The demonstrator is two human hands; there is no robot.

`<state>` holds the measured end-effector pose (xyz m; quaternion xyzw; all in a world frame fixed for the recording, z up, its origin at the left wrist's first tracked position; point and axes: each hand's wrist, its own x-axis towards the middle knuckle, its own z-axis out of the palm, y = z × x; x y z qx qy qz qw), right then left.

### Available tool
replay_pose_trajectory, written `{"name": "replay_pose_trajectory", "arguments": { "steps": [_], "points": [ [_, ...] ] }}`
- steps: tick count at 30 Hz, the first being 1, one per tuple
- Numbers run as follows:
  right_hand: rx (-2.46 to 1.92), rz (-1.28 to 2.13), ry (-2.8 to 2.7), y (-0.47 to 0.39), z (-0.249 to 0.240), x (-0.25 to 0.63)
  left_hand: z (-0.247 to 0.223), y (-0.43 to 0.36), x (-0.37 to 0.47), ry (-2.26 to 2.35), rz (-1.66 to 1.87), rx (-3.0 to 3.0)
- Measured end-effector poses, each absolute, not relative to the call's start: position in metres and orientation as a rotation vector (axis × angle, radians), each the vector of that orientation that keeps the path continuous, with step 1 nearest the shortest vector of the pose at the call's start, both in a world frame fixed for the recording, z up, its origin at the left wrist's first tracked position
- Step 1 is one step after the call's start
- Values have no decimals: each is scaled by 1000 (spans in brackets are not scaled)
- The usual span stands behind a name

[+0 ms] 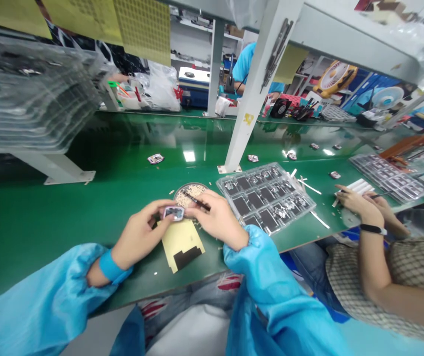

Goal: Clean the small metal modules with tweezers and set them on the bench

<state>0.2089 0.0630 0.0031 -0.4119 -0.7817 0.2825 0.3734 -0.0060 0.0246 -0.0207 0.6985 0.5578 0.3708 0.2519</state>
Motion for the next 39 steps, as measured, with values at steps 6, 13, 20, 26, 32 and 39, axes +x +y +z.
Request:
{"name": "replay_pose_trajectory", "arguments": {
  "steps": [6, 13, 20, 26, 32, 39],
  "points": [
    [-1167, 582, -1838, 58, -1, 223, -27, 115, -94, 2003, 1151, 1967],
    [-1136, 689, -1655, 20, -29, 241, -23, 189, -129, 2354, 949, 2000],
    [-1103, 1229, -1391, 25, -42, 238, -24, 198, -90, 2085, 1045, 1858],
    [-912, 1370, -1455, 19, -37, 238, -10, 138, -62, 1200, 1273, 1109],
    [-1023, 1285, -1654, 13, -38, 245, 1, 58, -24, 942, 765, 1008],
    [-1061, 1177, -1822, 14, -37, 245, -19, 30, 4, 1059, 582, 1514]
  ]
}}
